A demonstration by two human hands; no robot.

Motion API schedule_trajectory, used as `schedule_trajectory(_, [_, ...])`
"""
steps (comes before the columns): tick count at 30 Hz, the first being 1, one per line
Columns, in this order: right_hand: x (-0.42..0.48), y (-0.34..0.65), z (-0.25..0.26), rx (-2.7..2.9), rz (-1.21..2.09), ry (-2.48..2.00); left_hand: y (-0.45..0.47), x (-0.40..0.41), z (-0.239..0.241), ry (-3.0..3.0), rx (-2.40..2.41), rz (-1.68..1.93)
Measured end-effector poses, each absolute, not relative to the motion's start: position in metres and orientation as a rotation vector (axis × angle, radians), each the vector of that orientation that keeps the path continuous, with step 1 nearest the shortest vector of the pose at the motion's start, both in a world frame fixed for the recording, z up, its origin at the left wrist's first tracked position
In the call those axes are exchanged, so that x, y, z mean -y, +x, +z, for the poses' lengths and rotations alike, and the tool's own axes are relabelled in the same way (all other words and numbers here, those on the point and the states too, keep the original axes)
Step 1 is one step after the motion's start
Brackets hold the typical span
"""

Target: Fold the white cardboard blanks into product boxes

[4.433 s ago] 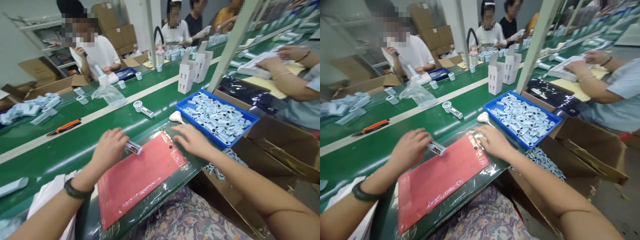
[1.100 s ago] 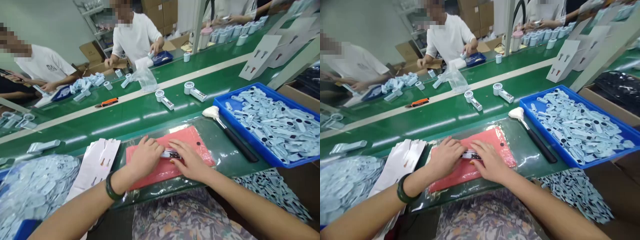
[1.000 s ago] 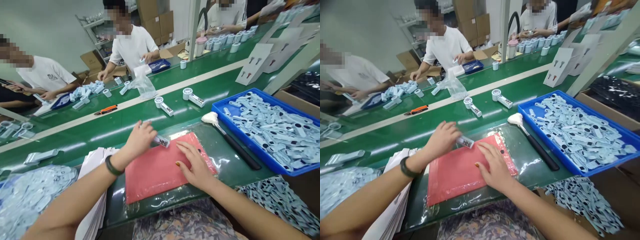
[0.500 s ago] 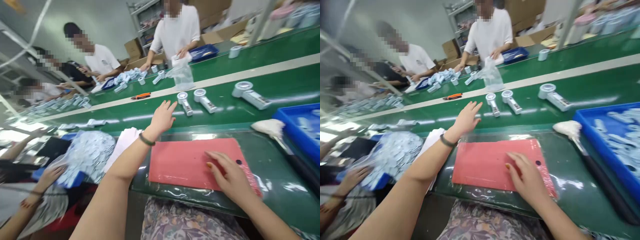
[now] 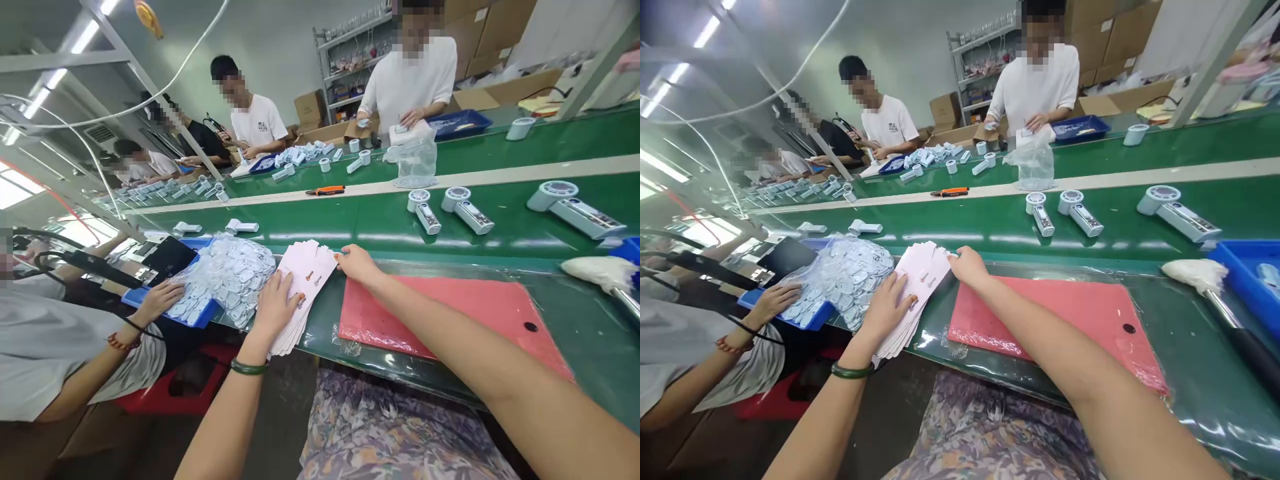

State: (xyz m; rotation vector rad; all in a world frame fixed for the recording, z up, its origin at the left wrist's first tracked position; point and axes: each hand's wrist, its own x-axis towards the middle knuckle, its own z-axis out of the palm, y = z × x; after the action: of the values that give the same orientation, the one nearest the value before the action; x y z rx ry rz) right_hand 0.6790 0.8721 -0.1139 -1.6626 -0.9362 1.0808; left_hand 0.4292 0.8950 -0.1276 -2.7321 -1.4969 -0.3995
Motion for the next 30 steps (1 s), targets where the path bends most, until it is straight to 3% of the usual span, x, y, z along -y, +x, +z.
schedule_trajectory(5, [-0.871, 0.675, -0.105, 0.898, 1.145, -1.563, 0.416, -0.896, -0.125, -2.764, 1.482, -0.624])
schedule_trajectory(13, [-0.742, 0.692, -0.099, 1.002, 1.229, -1.145, 0.405, -0.840, -0.094, -2.959, 1.306, -0.934])
schedule_trajectory(19, [-0.671, 0.699, -0.110, 1.170, 1.693, -1.032, 0.407, -0.773, -0.101, -3.264, 1.014, -1.121])
schedule_trajectory(24, [-0.641, 0.702, -0.121, 1.361, 1.730, -1.246, 0.410, -0.736, -0.116, -3.538, 1.031, -0.829])
schedule_trajectory(30, [-0.631, 0.705, -0.134, 1.021, 1.647, -1.629, 0.426, -0.710, -0.114, -4.225, 0.957, 0.095])
